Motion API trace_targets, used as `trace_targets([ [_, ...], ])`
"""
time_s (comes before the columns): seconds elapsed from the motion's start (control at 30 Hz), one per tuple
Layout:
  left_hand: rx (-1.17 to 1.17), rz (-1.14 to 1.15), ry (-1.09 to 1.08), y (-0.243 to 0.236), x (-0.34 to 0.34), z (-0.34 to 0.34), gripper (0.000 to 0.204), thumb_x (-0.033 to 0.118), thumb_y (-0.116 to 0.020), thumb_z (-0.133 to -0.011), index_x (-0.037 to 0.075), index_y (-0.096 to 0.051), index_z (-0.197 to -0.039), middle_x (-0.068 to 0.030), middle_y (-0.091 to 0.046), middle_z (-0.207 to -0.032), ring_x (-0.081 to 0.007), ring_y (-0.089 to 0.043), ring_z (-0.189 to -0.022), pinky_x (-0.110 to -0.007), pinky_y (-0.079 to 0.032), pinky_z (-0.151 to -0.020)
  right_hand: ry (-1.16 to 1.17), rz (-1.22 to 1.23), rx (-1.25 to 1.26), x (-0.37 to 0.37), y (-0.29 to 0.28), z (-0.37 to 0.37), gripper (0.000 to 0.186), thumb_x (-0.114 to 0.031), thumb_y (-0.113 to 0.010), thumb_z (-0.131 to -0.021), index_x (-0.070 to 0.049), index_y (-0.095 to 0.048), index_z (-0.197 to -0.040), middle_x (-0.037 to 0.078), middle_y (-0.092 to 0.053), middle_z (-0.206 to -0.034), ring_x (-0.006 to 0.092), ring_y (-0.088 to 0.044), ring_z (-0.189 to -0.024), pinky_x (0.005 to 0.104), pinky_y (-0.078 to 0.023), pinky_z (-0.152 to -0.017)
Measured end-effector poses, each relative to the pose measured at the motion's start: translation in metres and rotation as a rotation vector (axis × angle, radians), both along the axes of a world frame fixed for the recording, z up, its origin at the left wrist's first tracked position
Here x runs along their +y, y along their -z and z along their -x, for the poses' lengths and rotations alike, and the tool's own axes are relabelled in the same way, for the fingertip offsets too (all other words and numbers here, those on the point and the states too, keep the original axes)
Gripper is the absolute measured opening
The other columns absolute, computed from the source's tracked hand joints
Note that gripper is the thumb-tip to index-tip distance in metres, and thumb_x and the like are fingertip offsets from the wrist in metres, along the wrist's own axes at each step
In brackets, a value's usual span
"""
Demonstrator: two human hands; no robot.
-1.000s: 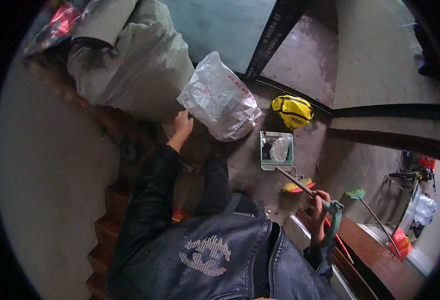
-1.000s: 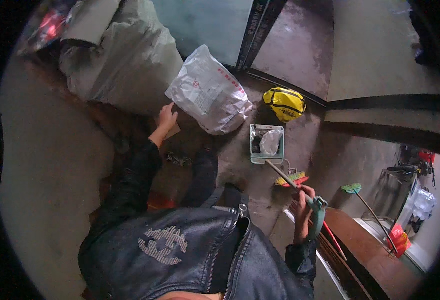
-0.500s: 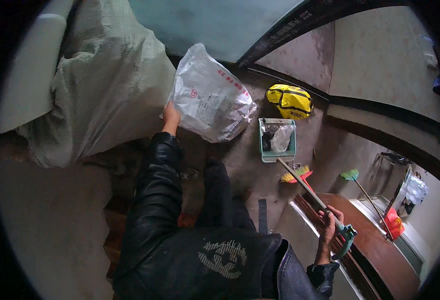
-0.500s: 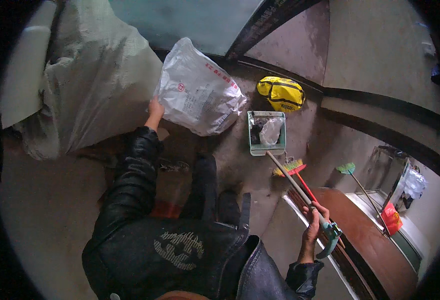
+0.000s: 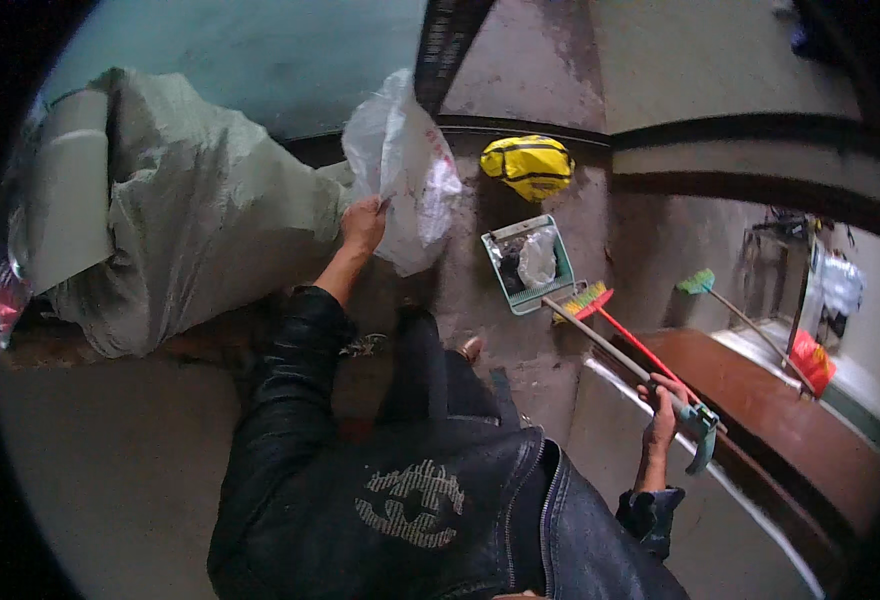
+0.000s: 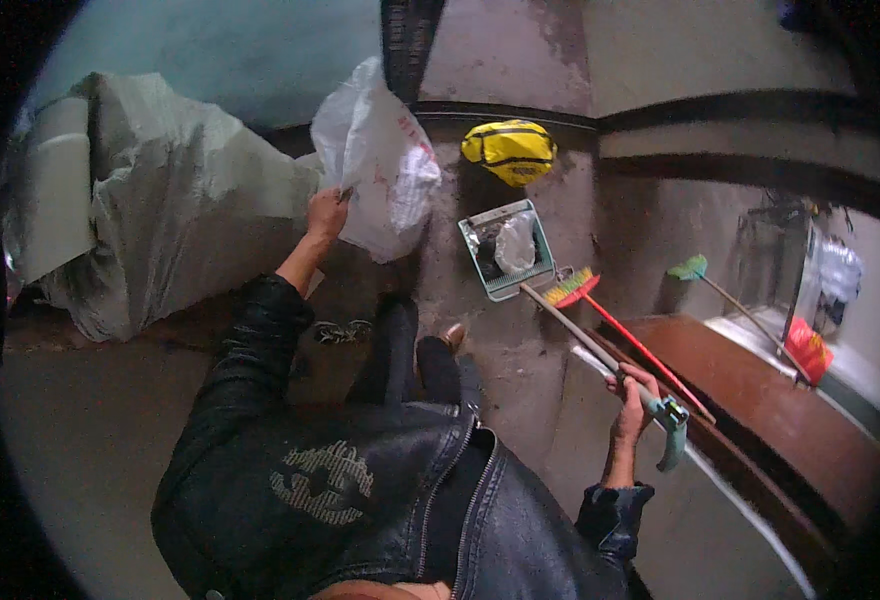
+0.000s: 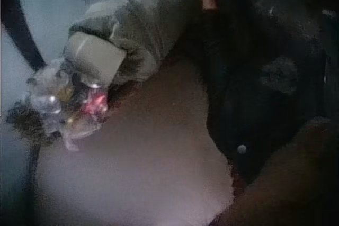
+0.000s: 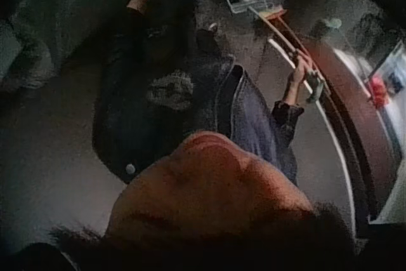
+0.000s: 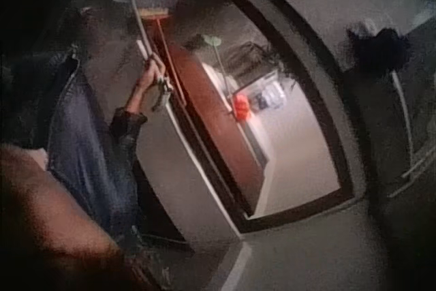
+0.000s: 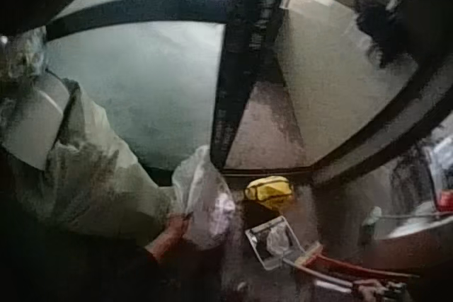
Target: The person moves a red bag and a yellow bag, then sweeps a spiral staircase with a red broom and collects debris into a dustpan. The person transfers the collected debris into a white bag and continues sweeping the stairs.
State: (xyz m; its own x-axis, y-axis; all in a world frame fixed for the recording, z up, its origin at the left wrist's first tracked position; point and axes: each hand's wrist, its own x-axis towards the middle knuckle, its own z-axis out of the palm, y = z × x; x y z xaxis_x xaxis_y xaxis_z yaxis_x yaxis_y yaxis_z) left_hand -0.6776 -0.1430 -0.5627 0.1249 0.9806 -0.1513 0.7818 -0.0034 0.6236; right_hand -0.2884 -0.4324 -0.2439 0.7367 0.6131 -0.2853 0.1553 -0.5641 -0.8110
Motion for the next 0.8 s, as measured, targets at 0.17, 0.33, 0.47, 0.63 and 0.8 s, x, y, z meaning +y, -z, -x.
trace_targets([
  [0.17,-0.194,-0.206,0.204,-0.039,-0.033,-0.066,0.012,0.018,-0.050,-0.079,0.009,-0.058,-0.077,-0.0137,-0.058,-0.073,-0.0356,-0.056,-0.072,-0.045,-0.043,-0.062,-0.053,0.007,-0.068,-0.032,-0.018,-0.011,0.018,-0.008,-0.048,-0.082,0.003,-0.058,-0.092,0.012,-0.062,-0.090,0.0208,-0.063,-0.068,0.0298,-0.052,-0.064],
  [0.33,0.077,-0.069,0.302,-0.030,-0.087,-0.082,0.013,0.016,-0.048,-0.078,0.010,-0.058,-0.082,-0.0145,-0.059,-0.078,-0.0353,-0.058,-0.077,-0.044,-0.045,-0.065,-0.039,-0.120,-0.037,-0.064,-0.080,-0.017,0.019,-0.013,-0.048,-0.085,0.001,-0.056,-0.095,0.013,-0.062,-0.088,0.0216,-0.062,-0.065,0.0299,-0.052,-0.061],
  [0.47,0.315,0.187,0.303,-0.035,-0.125,-0.100,0.021,0.029,-0.051,-0.083,0.010,-0.058,-0.089,-0.0170,-0.061,-0.083,-0.0363,-0.058,-0.083,-0.046,-0.045,-0.071,-0.109,-0.181,-0.091,-0.092,-0.145,-0.033,0.020,-0.014,-0.048,-0.084,0.002,-0.056,-0.094,0.014,-0.062,-0.084,0.0220,-0.062,-0.061,0.0298,-0.052,-0.057],
  [0.63,0.053,0.217,0.180,-0.041,-0.154,-0.115,0.037,0.041,-0.044,-0.087,0.010,-0.056,-0.106,-0.0199,-0.061,-0.094,-0.0392,-0.056,-0.089,-0.047,-0.044,-0.076,-0.224,-0.205,-0.237,-0.111,-0.195,-0.041,0.023,-0.015,-0.047,-0.082,0.003,-0.055,-0.093,0.016,-0.061,-0.082,0.0221,-0.061,-0.056,0.0302,-0.052,-0.056],
  [0.8,-0.090,0.348,-0.034,-0.025,-0.166,-0.115,0.047,0.041,-0.035,-0.091,0.008,-0.049,-0.122,-0.0205,-0.058,-0.109,-0.0400,-0.055,-0.097,-0.047,-0.042,-0.083,-0.309,-0.280,-0.278,-0.109,-0.226,-0.038,0.024,-0.015,-0.047,-0.080,0.004,-0.055,-0.093,0.016,-0.061,-0.080,0.0207,-0.060,-0.053,0.0285,-0.051,-0.051],
])
